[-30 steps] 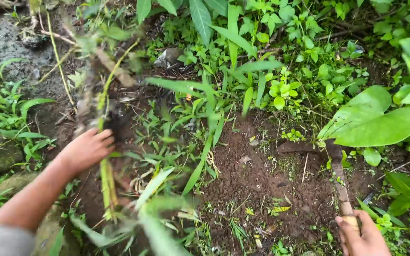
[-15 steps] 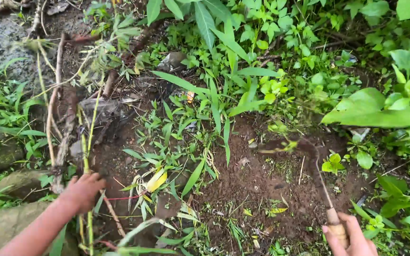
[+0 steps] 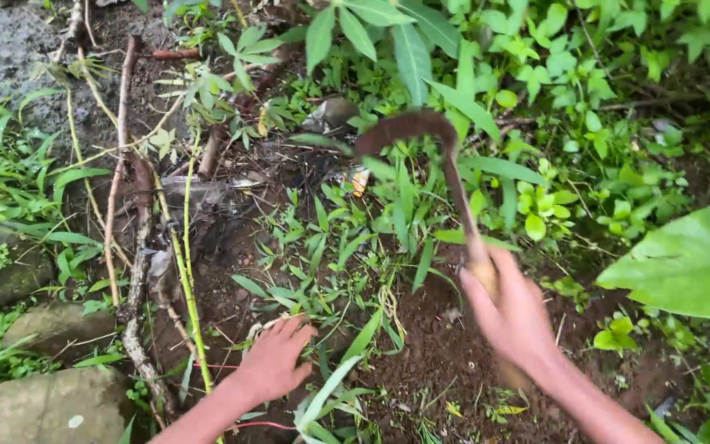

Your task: Clearing weeds and overgrown vegetation from a patch of soil using a sickle and hands.

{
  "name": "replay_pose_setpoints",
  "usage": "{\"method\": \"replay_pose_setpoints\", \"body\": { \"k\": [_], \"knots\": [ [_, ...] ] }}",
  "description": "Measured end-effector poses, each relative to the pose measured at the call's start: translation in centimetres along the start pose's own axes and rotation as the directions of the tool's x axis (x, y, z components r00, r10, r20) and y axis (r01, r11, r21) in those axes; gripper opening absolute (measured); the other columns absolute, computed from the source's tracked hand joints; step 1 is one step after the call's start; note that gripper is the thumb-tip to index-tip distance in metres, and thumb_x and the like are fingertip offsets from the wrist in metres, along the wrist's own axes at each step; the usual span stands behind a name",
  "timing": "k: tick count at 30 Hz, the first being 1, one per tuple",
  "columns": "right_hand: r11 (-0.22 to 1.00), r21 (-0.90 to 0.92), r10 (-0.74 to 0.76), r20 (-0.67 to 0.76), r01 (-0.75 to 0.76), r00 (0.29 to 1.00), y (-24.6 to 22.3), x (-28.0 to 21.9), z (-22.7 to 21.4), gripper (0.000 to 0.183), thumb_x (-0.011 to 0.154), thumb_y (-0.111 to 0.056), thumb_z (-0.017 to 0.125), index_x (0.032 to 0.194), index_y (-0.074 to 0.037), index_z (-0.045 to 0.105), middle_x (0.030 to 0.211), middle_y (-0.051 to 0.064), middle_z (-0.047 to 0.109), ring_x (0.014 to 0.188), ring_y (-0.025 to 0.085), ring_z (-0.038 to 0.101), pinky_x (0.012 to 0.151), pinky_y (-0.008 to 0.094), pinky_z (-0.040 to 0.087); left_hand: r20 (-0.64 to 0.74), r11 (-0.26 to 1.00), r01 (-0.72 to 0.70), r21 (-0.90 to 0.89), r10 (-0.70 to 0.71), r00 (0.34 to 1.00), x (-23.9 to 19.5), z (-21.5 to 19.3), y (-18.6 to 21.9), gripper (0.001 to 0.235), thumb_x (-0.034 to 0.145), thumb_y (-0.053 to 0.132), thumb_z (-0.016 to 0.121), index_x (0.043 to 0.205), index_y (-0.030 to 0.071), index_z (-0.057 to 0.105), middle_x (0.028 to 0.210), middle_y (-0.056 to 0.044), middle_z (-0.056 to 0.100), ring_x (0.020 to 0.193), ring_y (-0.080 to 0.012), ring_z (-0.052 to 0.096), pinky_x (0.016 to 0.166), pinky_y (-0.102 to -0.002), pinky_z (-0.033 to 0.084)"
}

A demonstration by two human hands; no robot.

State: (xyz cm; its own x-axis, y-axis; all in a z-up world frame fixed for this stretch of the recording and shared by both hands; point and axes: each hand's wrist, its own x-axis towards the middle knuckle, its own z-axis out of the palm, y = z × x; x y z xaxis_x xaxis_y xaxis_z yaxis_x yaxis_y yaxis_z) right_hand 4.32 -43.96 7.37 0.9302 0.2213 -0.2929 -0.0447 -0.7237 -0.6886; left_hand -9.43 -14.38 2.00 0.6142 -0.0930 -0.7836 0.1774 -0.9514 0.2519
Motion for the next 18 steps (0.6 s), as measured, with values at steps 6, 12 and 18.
{"method": "replay_pose_setpoints", "body": {
  "k": [6, 12, 18],
  "knots": [
    [0.966, 0.25, 0.082, -0.048, -0.067, 0.995, -9.1, 13.5, 9.5, 0.026, 0.104, -0.019, 0.047, 0.127, -0.007, 0.051, 0.08, 0.001, 0.062, 0.052, 0.01, 0.052, 0.039, 0.023, 0.049, -0.116, 0.913, 0.031, -0.408, -0.086, 0.99, -2.4, 2.2, -0.1, 0.051, 0.09, 0.024, 0.069, 0.137, 0.024, 0.049, 0.158, 0.001, 0.027, 0.142, -0.0211, 0.035, 0.123, -0.044, 0.022],
    [0.903, 0.289, 0.311, 0.071, -0.318, 0.948, -7.9, 9.3, 12.3, 0.012, 0.11, -0.02, 0.043, 0.114, -0.009, 0.044, 0.081, 0.003, 0.057, 0.05, 0.013, 0.053, 0.035, 0.024, 0.051, -0.281, 0.794, -0.192, -0.577, 0.028, 0.959, -0.7, 4.9, 0.6, 0.023, 0.09, 0.025, 0.064, 0.112, 0.021, 0.057, 0.135, -0.001, 0.046, 0.129, -0.0245, 0.046, 0.105, -0.044, 0.038],
    [0.925, -0.078, 0.366, 0.447, -0.372, 0.816, 0.8, -3.1, 12.3, 0.043, 0.103, -0.041, 0.039, 0.142, -0.024, 0.032, 0.102, 0.01, 0.055, 0.088, 0.019, 0.052, 0.072, 0.029, 0.042, -0.446, 0.756, -0.281, -0.591, -0.016, 0.895, -2.0, -4.1, 4.5, 0.008, 0.091, 0.017, 0.061, 0.098, 0.015, 0.061, 0.107, 0.003, 0.06, 0.083, -0.0098, 0.056, 0.085, -0.033, 0.051]
  ]
}}
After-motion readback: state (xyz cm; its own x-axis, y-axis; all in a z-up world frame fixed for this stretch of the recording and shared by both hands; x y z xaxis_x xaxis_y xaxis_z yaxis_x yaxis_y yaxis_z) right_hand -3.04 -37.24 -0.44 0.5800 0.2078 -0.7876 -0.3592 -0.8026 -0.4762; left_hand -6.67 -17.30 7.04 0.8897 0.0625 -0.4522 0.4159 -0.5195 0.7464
